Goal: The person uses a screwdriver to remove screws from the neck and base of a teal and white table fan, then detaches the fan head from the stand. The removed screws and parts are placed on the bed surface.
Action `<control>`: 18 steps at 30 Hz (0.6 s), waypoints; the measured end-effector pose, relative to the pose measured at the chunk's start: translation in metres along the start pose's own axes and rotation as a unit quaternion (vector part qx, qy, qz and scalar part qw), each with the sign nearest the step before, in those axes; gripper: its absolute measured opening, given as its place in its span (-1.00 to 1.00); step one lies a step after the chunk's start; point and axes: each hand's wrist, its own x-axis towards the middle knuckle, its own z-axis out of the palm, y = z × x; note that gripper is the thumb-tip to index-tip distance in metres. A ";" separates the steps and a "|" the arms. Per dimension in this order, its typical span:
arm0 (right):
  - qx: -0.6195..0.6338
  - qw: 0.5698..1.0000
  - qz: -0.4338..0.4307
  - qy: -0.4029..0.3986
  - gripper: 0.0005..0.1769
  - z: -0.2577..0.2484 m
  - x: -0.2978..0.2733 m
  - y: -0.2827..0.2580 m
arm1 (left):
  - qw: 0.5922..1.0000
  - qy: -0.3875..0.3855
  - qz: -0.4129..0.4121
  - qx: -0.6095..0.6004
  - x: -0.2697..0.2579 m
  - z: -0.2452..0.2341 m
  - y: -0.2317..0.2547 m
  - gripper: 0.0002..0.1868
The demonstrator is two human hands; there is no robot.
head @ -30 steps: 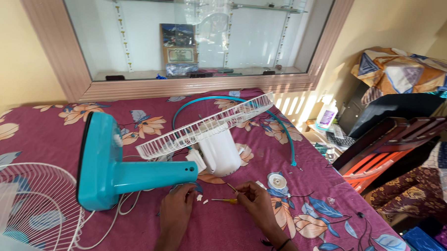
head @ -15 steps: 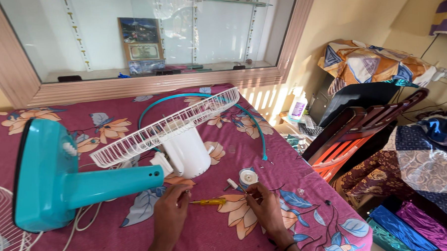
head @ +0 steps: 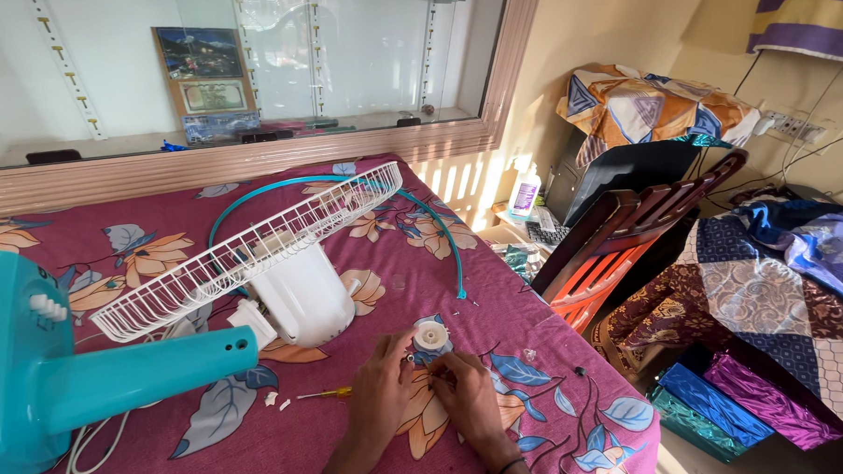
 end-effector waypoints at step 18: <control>0.042 0.999 0.012 0.009 -0.76 0.007 0.000 -0.003 | 0.992 -0.061 0.027 0.107 -0.002 0.001 -0.006 0.00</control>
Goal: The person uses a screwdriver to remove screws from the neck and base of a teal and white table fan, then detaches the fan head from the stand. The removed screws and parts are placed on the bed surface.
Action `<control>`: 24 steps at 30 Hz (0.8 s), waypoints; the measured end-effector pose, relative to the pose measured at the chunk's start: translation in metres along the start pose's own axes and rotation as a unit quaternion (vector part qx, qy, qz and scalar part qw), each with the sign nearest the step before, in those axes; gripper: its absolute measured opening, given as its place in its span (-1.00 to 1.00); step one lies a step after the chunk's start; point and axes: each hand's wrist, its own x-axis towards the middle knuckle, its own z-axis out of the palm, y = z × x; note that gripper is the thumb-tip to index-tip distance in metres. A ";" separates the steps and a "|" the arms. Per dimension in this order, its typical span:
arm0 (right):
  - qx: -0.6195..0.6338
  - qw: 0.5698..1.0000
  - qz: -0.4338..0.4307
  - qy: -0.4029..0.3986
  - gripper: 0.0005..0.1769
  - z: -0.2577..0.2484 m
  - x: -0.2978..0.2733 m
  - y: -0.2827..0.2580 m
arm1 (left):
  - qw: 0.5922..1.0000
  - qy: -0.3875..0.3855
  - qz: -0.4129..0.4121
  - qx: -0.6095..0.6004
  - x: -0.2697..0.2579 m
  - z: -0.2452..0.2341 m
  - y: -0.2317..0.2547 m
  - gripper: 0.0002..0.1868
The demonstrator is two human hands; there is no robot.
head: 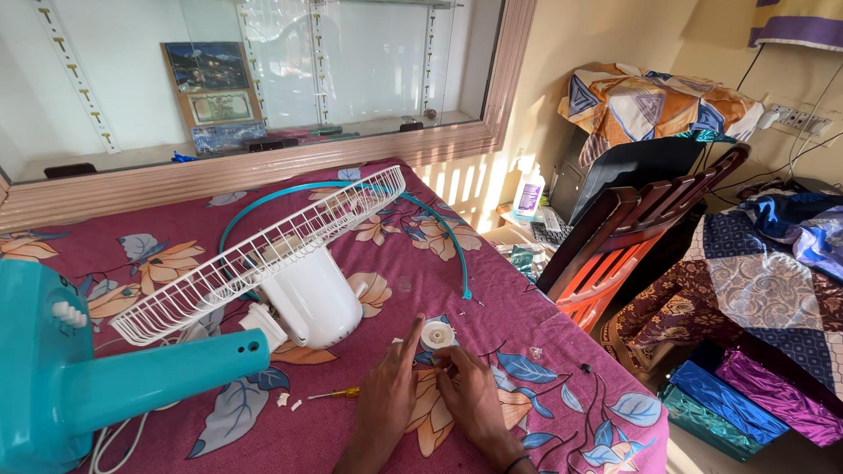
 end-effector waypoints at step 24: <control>0.058 0.981 -0.083 -0.166 -0.81 0.054 -0.009 -0.089 | 0.896 0.291 -0.249 -0.226 -0.096 -0.115 -0.116 -0.77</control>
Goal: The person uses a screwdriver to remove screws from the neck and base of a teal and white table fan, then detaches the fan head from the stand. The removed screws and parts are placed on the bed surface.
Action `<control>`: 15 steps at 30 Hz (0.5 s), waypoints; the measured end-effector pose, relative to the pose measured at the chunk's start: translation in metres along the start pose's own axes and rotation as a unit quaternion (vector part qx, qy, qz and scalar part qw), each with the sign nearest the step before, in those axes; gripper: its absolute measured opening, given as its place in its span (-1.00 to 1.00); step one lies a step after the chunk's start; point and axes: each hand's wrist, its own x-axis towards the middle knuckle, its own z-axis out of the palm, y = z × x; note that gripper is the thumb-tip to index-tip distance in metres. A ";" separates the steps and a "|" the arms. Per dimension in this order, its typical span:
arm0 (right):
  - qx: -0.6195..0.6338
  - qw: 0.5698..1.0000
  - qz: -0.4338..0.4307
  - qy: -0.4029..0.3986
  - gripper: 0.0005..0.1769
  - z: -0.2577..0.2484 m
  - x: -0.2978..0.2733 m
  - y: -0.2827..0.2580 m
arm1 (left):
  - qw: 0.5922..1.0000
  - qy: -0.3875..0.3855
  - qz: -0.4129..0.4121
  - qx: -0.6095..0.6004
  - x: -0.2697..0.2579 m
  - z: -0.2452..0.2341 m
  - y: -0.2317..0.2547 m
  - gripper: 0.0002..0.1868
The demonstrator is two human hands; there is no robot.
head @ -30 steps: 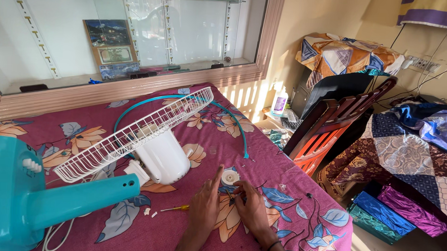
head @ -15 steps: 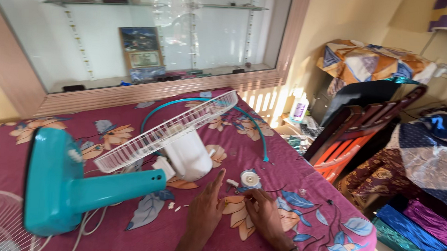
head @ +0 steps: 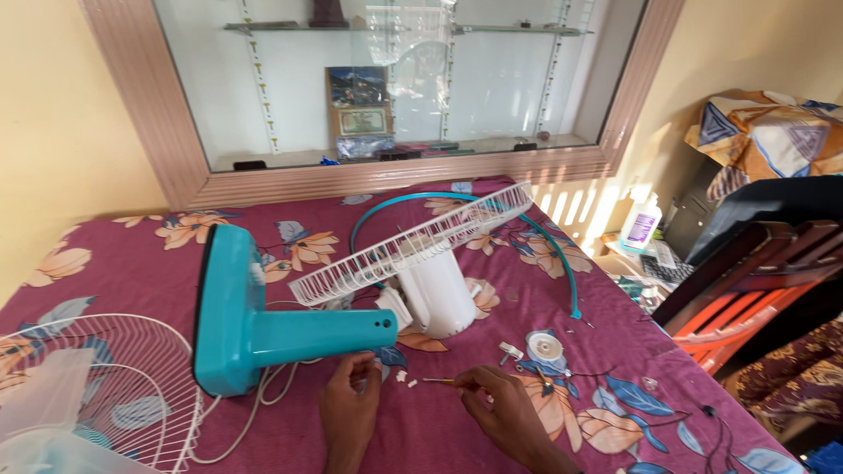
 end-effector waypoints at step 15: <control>-0.239 0.959 0.149 -0.041 0.60 0.007 0.133 0.032 | 0.936 0.087 -0.239 -0.242 0.028 -0.016 -0.004 -0.23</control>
